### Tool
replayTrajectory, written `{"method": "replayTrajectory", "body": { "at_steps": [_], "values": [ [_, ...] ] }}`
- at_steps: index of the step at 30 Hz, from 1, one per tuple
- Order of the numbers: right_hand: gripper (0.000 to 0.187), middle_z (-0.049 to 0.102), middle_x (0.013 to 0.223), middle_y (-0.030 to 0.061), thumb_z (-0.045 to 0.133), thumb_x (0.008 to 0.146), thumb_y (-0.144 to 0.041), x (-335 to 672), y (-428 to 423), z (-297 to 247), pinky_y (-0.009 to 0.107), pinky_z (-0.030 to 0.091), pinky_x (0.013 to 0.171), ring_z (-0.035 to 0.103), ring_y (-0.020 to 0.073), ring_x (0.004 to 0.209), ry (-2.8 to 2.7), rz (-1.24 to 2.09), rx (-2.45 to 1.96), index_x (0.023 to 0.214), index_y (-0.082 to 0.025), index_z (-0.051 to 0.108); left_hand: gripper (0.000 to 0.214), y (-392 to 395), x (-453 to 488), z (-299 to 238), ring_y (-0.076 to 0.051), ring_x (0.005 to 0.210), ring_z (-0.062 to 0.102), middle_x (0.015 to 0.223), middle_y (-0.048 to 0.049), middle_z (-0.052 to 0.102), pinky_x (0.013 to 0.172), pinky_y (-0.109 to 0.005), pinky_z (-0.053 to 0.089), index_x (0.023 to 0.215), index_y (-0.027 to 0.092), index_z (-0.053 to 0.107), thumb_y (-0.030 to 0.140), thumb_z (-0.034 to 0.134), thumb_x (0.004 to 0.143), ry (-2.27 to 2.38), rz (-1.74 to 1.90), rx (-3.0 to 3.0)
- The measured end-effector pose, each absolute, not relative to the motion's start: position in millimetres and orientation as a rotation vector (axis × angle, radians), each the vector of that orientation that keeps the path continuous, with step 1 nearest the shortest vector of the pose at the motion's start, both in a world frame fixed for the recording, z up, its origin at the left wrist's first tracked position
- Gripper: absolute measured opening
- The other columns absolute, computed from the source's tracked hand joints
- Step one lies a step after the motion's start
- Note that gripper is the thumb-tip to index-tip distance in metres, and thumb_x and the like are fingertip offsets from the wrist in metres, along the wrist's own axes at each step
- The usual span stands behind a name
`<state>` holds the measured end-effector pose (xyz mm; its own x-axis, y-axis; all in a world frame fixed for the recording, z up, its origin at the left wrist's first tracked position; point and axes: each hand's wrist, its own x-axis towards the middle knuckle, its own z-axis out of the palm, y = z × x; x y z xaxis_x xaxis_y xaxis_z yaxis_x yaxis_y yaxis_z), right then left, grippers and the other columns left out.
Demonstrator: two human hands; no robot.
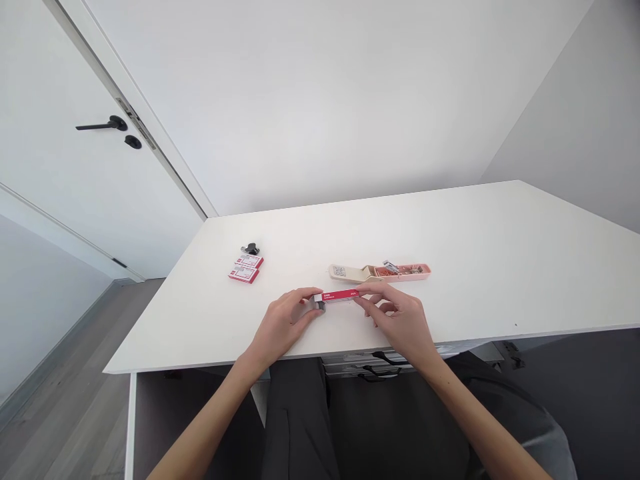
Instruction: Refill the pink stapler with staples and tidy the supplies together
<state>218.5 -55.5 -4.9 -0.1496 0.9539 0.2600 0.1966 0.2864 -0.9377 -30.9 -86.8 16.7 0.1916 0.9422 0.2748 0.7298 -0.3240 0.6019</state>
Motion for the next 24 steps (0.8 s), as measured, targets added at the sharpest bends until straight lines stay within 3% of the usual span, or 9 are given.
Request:
{"method": "replayTrajectory", "body": {
  "at_steps": [8,14,18,24],
  "values": [
    [0.036,0.077,0.109,0.01,0.075,0.092,-0.051,220,-49,-3,0.034,0.062,0.055,0.066,0.0183,0.071,-1.451,1.126,-1.052,0.115,-0.024,0.073,0.035,-86,-30,23,-0.019,0.097,0.074,0.11,-0.0003,0.08,0.098,-0.036,0.058,0.122,0.027,0.07,0.044,0.073,0.092,1.518,0.968,1.93],
    [0.032,0.077,0.108,0.0089,0.077,0.091,-0.05,224,-44,-5,0.042,0.066,0.082,0.071,0.0258,0.101,-1.452,1.239,-0.984,0.111,-0.024,0.074,0.029,-85,-33,24,-0.021,0.093,0.076,0.096,-0.0013,0.082,0.093,-0.037,0.06,0.108,0.025,0.076,0.048,0.074,0.091,1.529,0.978,1.81],
    [0.037,0.077,0.105,0.0069,0.075,0.093,-0.05,226,-44,-7,0.042,0.064,0.088,0.072,0.0246,0.101,-1.517,1.307,-0.971,0.121,-0.026,0.072,0.028,-86,-32,24,-0.02,0.092,0.075,0.099,-0.0011,0.081,0.093,-0.037,0.06,0.108,0.025,0.076,0.047,0.074,0.091,1.541,0.988,1.809],
    [0.038,0.076,0.096,0.0056,0.074,0.092,-0.055,228,-44,-2,0.042,0.063,0.086,0.071,0.0225,0.087,-1.553,1.372,-0.968,0.115,-0.024,0.074,0.027,-87,-30,27,-0.02,0.094,0.074,0.094,-0.0012,0.081,0.094,-0.037,0.06,0.108,0.023,0.074,0.046,0.072,0.093,1.485,0.947,1.789]
  ]
}}
